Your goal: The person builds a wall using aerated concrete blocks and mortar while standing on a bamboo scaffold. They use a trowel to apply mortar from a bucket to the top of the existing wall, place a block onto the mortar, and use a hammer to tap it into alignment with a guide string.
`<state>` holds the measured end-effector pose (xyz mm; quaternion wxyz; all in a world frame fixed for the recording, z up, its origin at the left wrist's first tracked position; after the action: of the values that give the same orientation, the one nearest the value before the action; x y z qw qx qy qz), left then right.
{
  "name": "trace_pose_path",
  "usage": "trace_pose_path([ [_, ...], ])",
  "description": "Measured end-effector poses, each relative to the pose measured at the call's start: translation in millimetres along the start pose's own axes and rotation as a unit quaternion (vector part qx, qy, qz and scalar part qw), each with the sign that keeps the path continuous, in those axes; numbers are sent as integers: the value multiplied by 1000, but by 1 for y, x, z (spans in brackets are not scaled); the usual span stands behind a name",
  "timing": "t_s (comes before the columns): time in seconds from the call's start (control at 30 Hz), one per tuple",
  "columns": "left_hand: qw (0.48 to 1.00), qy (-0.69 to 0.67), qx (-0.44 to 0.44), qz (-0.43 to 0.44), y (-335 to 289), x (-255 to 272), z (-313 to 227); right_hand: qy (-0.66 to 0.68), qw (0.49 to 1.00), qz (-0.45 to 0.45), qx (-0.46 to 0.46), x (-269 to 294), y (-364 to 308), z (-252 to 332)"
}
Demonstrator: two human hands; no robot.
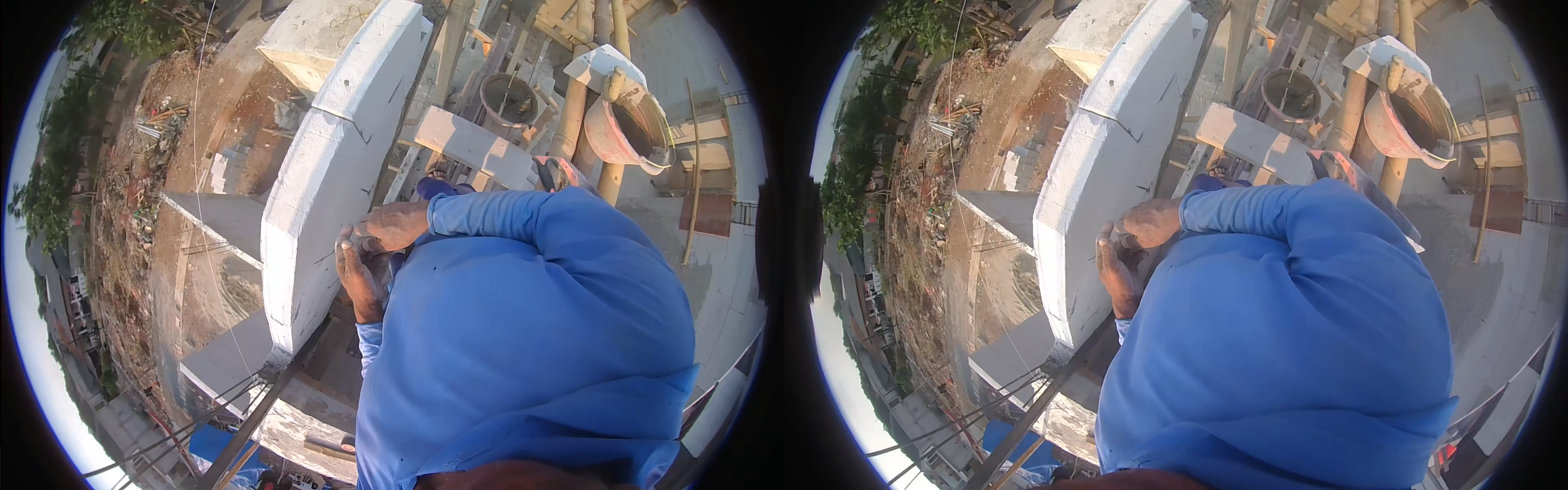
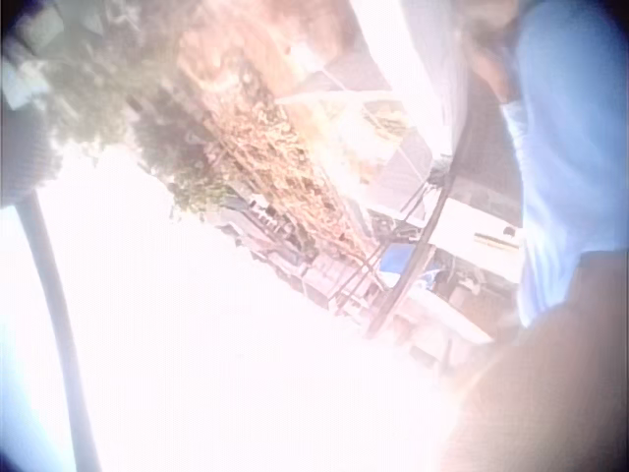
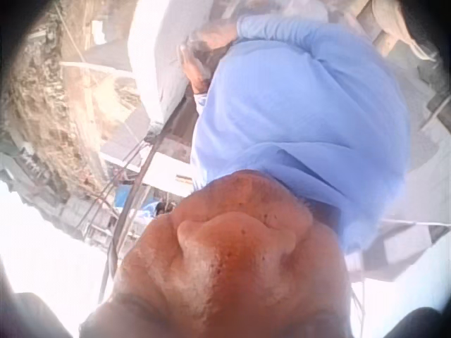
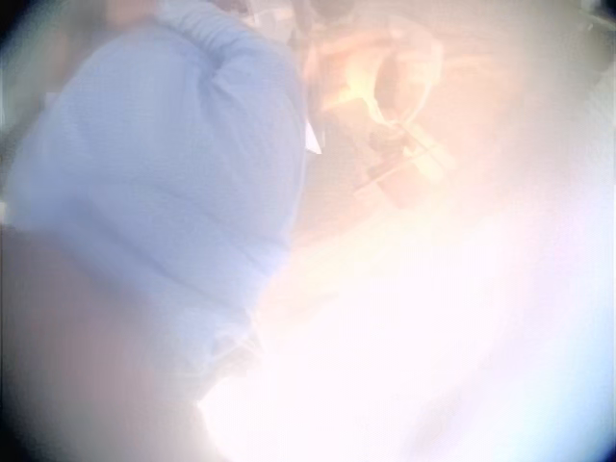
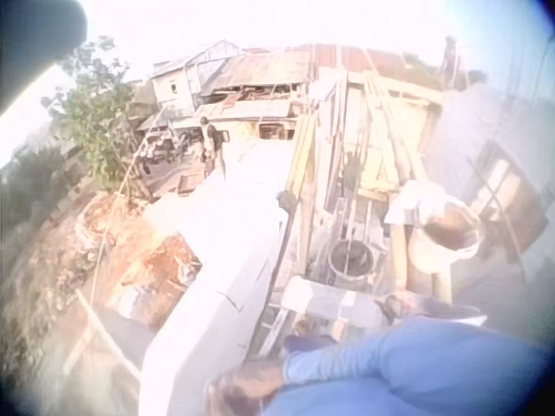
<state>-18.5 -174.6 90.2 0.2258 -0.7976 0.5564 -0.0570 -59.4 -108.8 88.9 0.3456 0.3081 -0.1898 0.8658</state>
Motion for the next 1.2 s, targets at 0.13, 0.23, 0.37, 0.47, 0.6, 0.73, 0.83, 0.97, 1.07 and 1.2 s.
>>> trace_pose_path([
  [0.13,988,126,-16,84,7,-49,-3,-10,987,-140,-83,38,-36,-35],
  [0.23,978,151,11,144,16,-86,0,11,980,-166,-105,62,-56,-59],
  [0.37,961,186,9,205,17,-141,-5,10,952,-279,-123,114,-86,-80],
  [0.47,942,210,8,260,24,-189,7,-25,925,-362,-110,141,-109,-110],
  [0.6,922,276,-58,267,28,-257,6,-75,897,-410,-148,181,-138,-151],
  [0.73,895,310,-109,302,38,-324,9,-27,858,-458,-233,214,-190,-220],
  [0.83,880,335,-127,312,56,-356,23,72,794,-534,-283,232,-248,-268],
  [0.97,832,410,-163,336,75,-379,48,84,742,-576,-333,249,-324,-292],
  [1.07,829,436,-124,328,62,-401,44,115,696,-623,-339,260,-368,-293],
  [1.2,801,449,-143,369,60,-409,57,131,626,-662,-391,255,-408,-281],
])
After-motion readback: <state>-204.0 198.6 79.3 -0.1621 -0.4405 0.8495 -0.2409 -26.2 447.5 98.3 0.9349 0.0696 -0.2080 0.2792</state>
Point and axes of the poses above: each hand's wrist, its own y-axis towards the middle knuckle, its own x-axis out of the back of the hand, z = x × y, the point moved 10 cm from there along y, towards the middle knuckle, and after that the axes turned 15 degrees about -z, right-handed, at the moved point
